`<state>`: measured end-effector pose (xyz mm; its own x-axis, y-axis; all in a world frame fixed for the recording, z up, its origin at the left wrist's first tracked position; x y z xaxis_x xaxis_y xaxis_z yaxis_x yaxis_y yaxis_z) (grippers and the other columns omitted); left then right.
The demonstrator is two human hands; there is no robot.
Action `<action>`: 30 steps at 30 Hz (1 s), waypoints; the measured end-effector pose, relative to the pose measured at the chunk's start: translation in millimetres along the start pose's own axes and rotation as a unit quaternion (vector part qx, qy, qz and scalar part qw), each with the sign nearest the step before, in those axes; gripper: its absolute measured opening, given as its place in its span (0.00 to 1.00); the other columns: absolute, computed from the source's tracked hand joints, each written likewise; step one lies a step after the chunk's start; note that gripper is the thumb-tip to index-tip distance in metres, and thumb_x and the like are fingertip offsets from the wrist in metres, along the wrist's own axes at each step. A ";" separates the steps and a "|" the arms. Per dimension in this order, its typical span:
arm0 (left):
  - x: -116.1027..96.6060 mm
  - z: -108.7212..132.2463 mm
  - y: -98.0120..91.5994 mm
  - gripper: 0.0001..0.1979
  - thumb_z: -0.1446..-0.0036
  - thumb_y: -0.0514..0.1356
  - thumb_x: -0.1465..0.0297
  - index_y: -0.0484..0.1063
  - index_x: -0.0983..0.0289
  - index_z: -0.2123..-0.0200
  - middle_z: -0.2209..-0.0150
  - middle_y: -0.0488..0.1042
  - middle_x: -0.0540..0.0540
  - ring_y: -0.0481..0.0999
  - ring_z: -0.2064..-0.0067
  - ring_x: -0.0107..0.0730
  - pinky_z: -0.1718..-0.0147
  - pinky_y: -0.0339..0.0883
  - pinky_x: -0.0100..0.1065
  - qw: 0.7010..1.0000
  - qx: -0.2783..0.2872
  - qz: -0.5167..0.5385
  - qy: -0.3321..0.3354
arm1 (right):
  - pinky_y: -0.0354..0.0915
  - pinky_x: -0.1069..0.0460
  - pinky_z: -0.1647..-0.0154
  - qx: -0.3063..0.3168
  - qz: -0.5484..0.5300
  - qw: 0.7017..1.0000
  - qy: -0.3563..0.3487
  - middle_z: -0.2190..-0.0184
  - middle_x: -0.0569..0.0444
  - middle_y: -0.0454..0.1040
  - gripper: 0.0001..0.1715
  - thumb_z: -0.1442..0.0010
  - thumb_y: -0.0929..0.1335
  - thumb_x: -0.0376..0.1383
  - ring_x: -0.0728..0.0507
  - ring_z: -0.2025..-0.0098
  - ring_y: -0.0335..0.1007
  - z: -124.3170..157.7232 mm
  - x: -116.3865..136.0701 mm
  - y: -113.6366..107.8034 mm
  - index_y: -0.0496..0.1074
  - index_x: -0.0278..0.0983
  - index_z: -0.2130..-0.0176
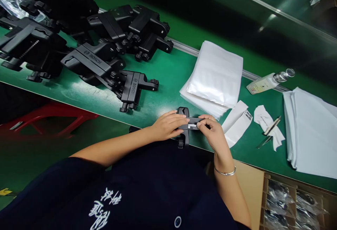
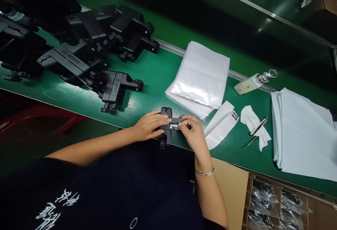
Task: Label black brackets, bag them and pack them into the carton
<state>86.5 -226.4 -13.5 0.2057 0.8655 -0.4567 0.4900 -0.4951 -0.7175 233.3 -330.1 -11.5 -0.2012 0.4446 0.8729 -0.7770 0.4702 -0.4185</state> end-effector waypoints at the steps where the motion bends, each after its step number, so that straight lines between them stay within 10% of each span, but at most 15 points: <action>1: 0.1 0.1 0.3 0.15 0.35 0.54 0.68 0.68 0.63 0.47 0.52 0.80 0.56 0.76 0.46 0.36 0.40 0.62 0.44 1.000 0.002 0.000 -0.001 | 0.55 0.40 0.44 0.000 0.000 1.000 0.000 0.58 0.49 0.73 0.13 0.48 0.69 0.43 0.37 0.49 0.66 0.0 0.1 0.0 0.70 0.40 0.78; 16: -3.0 -1.3 1.2 0.15 0.34 0.54 0.66 0.71 0.55 0.46 0.47 0.77 0.54 0.74 0.45 0.37 0.40 0.57 0.45 0.994 0.088 -0.049 0.050 | 0.59 0.40 0.44 0.004 0.044 0.999 -0.025 0.57 0.48 0.73 0.15 0.45 0.69 0.44 0.38 0.50 0.68 1.8 0.1 -2.2 0.71 0.39 0.77; 23: -3.1 -22.7 -4.2 0.18 0.32 0.50 0.60 0.71 0.55 0.45 0.45 0.75 0.54 0.73 0.46 0.38 0.57 0.62 0.38 0.968 0.216 -0.042 0.123 | 0.53 0.38 0.33 0.082 0.078 0.990 -0.078 0.38 0.51 0.66 0.27 0.42 0.71 0.45 0.38 0.35 0.57 15.5 -13.1 -36.2 0.70 0.46 0.43; 30: -12.8 -52.2 6.9 0.20 0.35 0.52 0.56 0.70 0.54 0.44 0.56 0.79 0.56 0.73 0.59 0.37 0.66 0.58 0.38 0.927 0.334 -0.065 0.161 | 0.53 0.35 0.32 0.069 0.130 0.983 -0.114 0.41 0.52 0.70 0.25 0.39 0.69 0.44 0.38 0.34 0.58 16.3 -19.3 -31.5 0.70 0.46 0.43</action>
<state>131.4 -237.0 14.8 0.4766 0.8459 -0.2395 -0.0819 -0.2285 -0.9701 252.0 -365.9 -11.1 -0.5189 0.3468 0.7813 -0.7527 0.2478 -0.6099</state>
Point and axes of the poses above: each hand's wrist, its own z-axis away from the middle knuckle, its own y-axis out of the palm, x = y × z, the point moved 7 cm from there along -z, towards the middle knuckle
